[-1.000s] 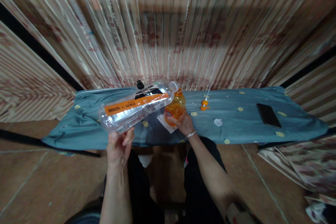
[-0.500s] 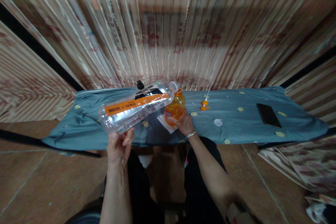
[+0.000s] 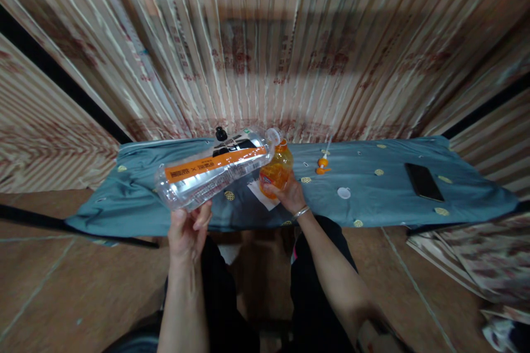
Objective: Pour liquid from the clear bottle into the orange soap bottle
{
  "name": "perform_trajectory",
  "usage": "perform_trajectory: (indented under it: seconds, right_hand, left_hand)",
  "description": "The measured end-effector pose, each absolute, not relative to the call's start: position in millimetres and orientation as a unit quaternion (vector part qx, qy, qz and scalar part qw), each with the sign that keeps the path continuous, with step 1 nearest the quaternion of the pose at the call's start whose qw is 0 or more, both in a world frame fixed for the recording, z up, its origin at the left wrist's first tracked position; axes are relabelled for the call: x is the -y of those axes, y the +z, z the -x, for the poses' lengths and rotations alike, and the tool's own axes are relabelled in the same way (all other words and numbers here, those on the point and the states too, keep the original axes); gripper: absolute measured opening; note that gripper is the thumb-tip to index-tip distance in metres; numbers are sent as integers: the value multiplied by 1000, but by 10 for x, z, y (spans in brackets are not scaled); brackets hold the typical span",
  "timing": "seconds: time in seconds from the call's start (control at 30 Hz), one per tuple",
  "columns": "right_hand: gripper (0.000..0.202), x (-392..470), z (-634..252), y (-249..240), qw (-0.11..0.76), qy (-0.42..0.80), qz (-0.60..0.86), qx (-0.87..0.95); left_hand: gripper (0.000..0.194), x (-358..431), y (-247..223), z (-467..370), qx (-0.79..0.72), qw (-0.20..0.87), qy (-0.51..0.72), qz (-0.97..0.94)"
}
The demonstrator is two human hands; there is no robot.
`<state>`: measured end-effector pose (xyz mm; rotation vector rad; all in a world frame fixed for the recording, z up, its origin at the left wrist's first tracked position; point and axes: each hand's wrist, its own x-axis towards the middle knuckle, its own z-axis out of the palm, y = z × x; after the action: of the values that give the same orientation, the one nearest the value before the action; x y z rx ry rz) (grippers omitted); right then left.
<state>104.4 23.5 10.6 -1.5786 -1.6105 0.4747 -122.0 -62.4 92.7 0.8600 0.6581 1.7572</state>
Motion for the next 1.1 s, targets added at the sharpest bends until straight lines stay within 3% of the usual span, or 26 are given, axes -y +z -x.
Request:
perform_trajectory:
  seconds: [1.1]
  right_hand:
    - [64, -214, -1043, 155, 397, 201, 633, 634]
  left_hand:
    - [47, 628, 937, 1216, -276, 517, 733, -346]
